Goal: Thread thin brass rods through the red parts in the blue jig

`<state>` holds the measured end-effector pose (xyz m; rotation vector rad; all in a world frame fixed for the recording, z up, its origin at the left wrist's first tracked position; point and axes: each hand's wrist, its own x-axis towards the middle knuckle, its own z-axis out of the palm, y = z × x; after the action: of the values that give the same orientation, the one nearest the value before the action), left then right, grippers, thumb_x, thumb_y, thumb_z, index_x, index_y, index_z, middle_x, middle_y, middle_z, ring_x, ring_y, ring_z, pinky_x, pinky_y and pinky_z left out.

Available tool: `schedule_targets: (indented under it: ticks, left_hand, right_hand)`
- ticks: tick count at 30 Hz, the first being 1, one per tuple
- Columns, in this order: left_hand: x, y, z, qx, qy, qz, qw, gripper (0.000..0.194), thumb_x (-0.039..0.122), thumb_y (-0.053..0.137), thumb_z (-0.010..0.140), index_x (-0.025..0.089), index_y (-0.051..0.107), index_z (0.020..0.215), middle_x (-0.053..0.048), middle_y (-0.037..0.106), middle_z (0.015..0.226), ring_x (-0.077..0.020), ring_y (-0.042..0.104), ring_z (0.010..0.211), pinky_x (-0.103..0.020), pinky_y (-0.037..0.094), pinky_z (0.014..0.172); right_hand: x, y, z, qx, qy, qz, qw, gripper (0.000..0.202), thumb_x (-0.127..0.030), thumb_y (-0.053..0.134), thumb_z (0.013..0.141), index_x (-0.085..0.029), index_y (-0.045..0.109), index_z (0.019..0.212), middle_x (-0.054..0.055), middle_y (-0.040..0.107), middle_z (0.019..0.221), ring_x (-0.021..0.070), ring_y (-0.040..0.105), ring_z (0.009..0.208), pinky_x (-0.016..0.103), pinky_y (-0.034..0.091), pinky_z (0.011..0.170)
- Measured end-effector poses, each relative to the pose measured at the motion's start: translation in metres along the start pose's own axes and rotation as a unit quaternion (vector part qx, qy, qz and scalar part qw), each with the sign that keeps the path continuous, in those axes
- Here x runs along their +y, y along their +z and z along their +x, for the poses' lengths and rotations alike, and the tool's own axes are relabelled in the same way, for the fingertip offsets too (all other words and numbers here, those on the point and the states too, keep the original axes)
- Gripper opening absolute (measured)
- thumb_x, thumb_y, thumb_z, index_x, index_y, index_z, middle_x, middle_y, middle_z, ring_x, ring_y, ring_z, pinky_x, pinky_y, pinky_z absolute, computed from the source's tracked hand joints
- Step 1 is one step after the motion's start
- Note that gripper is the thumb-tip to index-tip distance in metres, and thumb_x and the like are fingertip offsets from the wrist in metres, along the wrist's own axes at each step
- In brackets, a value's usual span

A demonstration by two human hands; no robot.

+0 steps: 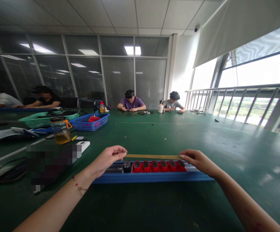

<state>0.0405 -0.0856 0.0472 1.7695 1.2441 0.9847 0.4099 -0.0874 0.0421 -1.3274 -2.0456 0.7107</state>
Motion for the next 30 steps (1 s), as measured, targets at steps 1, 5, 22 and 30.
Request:
schedule_targets:
  ticks: [1, 5, 22, 30]
  left_hand:
    - [-0.001, 0.001, -0.002, -0.002, -0.003, 0.003, 1.000, 0.032, 0.043, 0.055, 0.071, 0.017, 0.059, 0.089, 0.000, 0.058, 0.077, -0.0123, 0.052, 0.072, -0.025, 0.040, 0.071]
    - [-0.003, 0.006, -0.004, -0.002, -0.012, 0.036, 0.999, 0.034, 0.045, 0.052, 0.072, 0.017, 0.059, 0.090, 0.000, 0.058, 0.073, -0.0136, 0.053, 0.072, -0.025, 0.040, 0.070]
    - [-0.018, 0.011, -0.004, -0.017, -0.031, 0.098, 0.995, 0.041, 0.054, 0.050, 0.070, 0.017, 0.060, 0.084, -0.003, 0.065, 0.081, -0.0182, 0.058, 0.078, -0.026, 0.043, 0.069]
    - [-0.016, 0.017, -0.005, -0.012, -0.007, 0.108, 0.994, 0.036, 0.050, 0.046, 0.074, 0.018, 0.059, 0.085, -0.002, 0.065, 0.082, -0.0175, 0.058, 0.078, -0.025, 0.043, 0.069]
  right_hand:
    - [0.003, 0.002, -0.002, 0.010, 0.016, 0.031, 0.999, 0.040, -0.053, 0.044, 0.077, -0.018, 0.061, 0.089, 0.001, 0.059, 0.069, 0.0128, 0.049, 0.059, 0.023, 0.038, 0.052]
    - [0.009, 0.010, -0.004, 0.074, 0.063, 0.102, 0.990, 0.041, -0.055, 0.044, 0.076, -0.018, 0.056, 0.087, -0.001, 0.054, 0.067, 0.0095, 0.044, 0.054, 0.020, 0.034, 0.047]
    - [0.023, 0.021, -0.001, 0.065, 0.058, -0.005, 0.996, 0.039, -0.056, 0.046, 0.074, -0.018, 0.056, 0.070, -0.002, 0.055, 0.058, 0.0120, 0.047, 0.053, 0.022, 0.035, 0.048]
    - [0.034, 0.024, 0.003, 0.158, 0.053, -0.116, 0.979, 0.041, -0.060, 0.045, 0.072, -0.021, 0.052, 0.062, -0.003, 0.050, 0.047, 0.0116, 0.042, 0.044, 0.022, 0.028, 0.042]
